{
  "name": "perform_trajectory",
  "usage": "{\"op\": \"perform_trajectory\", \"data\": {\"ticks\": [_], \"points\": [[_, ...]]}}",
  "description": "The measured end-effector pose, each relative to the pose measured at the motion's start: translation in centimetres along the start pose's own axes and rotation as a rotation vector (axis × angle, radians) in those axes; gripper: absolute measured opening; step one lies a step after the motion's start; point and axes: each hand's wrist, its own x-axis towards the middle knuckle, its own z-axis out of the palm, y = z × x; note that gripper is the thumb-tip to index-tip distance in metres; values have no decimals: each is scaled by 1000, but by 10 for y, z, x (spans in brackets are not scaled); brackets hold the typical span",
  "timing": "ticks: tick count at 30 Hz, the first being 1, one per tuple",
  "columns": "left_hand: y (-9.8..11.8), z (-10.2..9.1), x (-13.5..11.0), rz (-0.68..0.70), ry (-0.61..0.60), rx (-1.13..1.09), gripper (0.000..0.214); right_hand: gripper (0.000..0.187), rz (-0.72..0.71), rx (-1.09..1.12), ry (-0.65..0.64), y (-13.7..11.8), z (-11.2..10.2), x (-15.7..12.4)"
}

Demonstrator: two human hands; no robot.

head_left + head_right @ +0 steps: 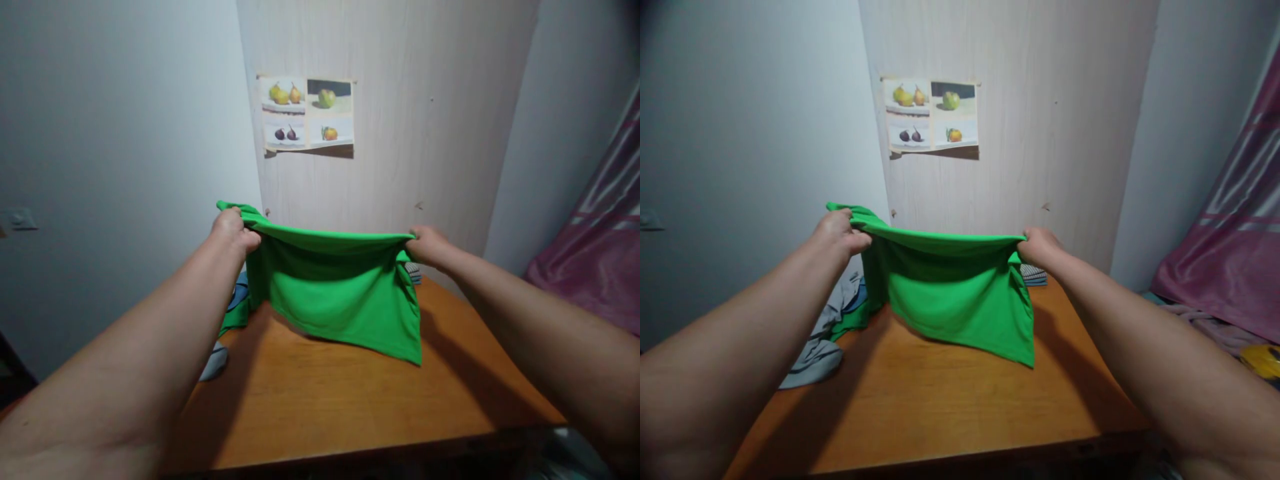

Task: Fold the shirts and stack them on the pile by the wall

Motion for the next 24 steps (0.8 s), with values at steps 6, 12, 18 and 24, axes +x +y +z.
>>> {"op": "perform_trajectory", "data": {"ticks": [6,12,18,24], "points": [[-6,-16,-39,42,21,-54,33,32,-77,-236,269,27,-10,-8],[-85,-135,-148,-72,136,-22,36,24,-417,-387,200,95,57,-111],[-121,-207,-221,-244,352,65,37,28,-515,-342,-30,150,108,-194],[-93,-223,-226,-274,318,292,43,32,-435,-339,-123,164,104,-207]]}}
